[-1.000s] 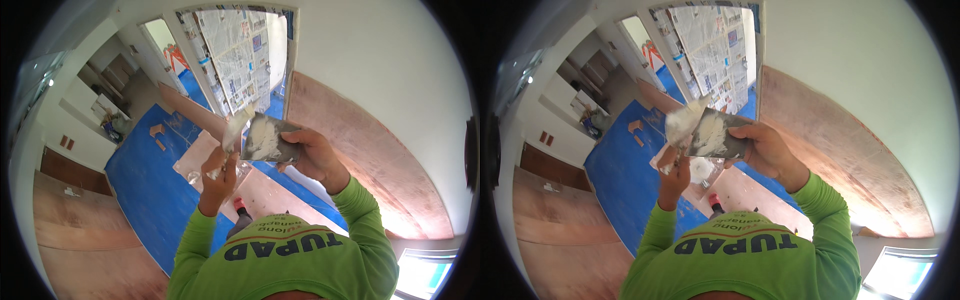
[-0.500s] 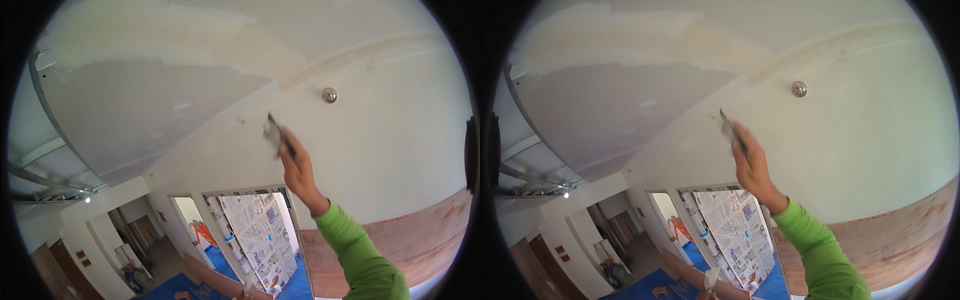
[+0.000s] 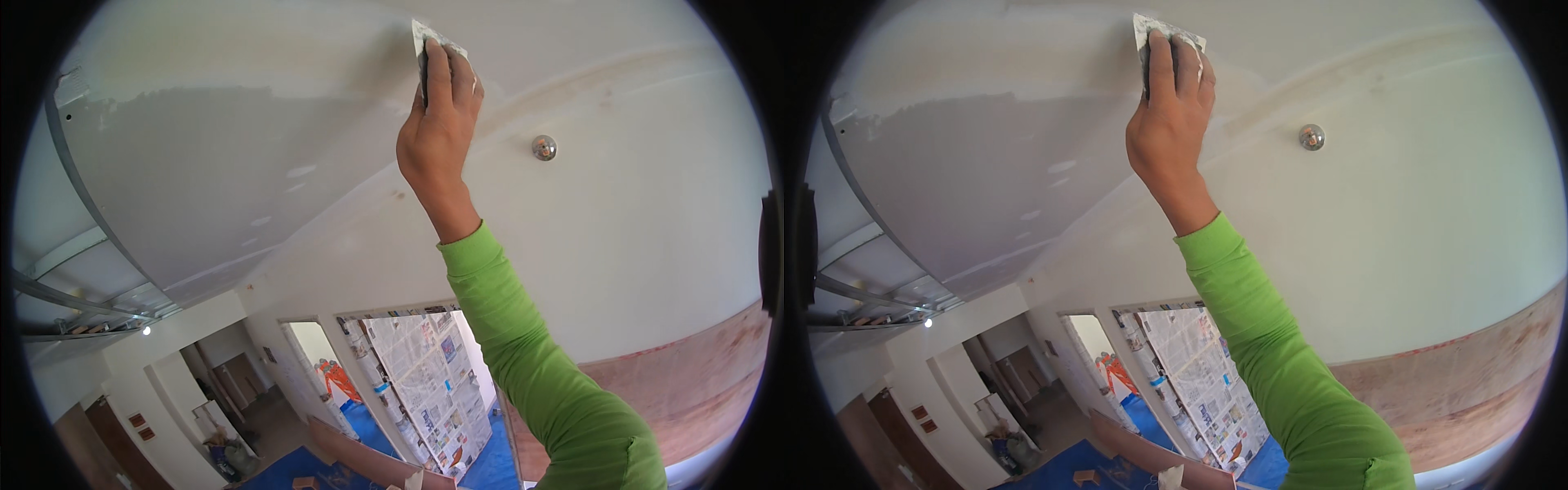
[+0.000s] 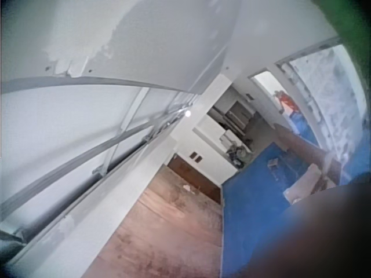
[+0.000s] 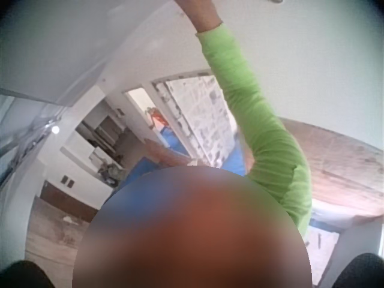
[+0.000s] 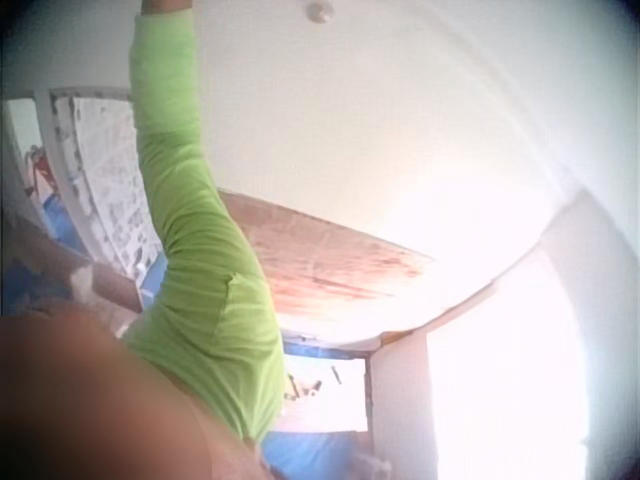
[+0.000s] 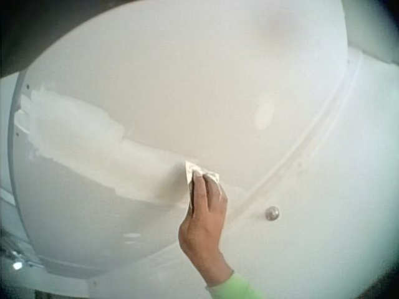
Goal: The person applies white plaster to a ceiling using a trowel and a smaller scraper. They repeatedly scoop plaster from a board on the floor and spread it on the ceiling surface, smoothing it with the tools.
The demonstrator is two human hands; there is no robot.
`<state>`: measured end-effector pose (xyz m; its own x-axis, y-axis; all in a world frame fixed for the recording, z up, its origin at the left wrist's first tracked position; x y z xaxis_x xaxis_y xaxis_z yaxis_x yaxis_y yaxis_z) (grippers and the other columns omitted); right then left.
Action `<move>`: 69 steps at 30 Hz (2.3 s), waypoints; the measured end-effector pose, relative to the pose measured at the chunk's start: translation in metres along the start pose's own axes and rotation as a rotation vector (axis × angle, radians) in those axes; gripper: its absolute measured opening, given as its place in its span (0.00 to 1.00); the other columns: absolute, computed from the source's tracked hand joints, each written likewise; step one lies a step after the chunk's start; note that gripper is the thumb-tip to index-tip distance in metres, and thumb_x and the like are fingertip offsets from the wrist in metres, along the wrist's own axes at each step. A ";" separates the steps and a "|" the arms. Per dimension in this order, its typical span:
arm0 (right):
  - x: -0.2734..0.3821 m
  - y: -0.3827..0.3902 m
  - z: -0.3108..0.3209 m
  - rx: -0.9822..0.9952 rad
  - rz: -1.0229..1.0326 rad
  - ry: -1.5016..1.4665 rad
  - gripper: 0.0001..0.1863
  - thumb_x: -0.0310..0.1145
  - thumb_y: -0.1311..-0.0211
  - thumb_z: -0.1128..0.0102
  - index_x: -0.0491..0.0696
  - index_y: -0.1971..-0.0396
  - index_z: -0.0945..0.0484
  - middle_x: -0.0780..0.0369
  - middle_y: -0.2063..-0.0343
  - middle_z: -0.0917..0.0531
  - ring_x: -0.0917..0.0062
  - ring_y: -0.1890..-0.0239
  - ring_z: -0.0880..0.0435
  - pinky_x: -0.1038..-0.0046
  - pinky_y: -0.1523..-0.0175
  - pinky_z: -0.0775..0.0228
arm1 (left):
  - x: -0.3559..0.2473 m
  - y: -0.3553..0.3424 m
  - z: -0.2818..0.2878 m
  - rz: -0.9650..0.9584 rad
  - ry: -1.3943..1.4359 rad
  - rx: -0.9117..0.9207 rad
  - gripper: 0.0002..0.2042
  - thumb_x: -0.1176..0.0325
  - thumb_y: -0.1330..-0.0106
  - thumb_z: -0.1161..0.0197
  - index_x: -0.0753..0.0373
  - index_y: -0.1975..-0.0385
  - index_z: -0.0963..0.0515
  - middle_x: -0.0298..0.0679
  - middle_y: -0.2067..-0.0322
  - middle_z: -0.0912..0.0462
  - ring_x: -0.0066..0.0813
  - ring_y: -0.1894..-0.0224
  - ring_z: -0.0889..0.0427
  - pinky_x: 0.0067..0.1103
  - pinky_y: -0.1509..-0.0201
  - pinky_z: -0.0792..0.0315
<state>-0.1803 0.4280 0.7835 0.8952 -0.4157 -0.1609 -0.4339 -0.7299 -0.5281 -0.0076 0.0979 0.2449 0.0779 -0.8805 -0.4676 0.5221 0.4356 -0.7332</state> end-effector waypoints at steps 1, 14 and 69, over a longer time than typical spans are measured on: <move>0.002 0.001 -0.002 -0.002 -0.006 0.016 0.31 0.15 0.31 0.45 0.47 0.28 0.29 0.52 0.33 0.28 0.48 0.35 0.30 0.50 0.29 0.37 | 0.006 0.004 0.002 0.026 -0.008 0.006 0.17 0.64 0.23 0.38 0.68 0.42 0.21 0.52 0.57 0.11 0.44 0.63 0.11 0.35 0.63 0.17; 0.021 0.008 -0.043 -0.137 0.000 0.017 0.33 0.13 0.36 0.47 0.39 0.29 0.30 0.44 0.37 0.25 0.43 0.34 0.29 0.47 0.28 0.37 | 0.056 0.042 0.023 0.278 -0.010 0.042 0.18 0.63 0.22 0.39 0.68 0.40 0.21 0.53 0.56 0.11 0.46 0.62 0.11 0.36 0.61 0.17; 0.133 0.183 0.059 0.886 -0.579 -1.166 0.31 0.11 0.30 0.50 0.46 0.29 0.26 0.49 0.32 0.22 0.54 0.30 0.23 0.61 0.28 0.29 | -0.035 -0.103 0.114 0.433 1.409 0.128 0.20 0.51 0.20 0.41 0.63 0.44 0.27 0.44 0.73 0.17 0.33 0.81 0.18 0.22 0.84 0.26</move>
<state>-0.1348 0.2711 0.6162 0.6766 0.7320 -0.0799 -0.1968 0.0752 -0.9776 0.0329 0.0626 0.3926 -0.5868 0.2461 -0.7714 0.7493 0.5260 -0.4023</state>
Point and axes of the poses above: each hand's wrist, its own y-axis away from the middle knuckle, its own z-axis out of the back of the hand, x = y × z, the point moved 7 cm from there along -y, towards the middle knuckle
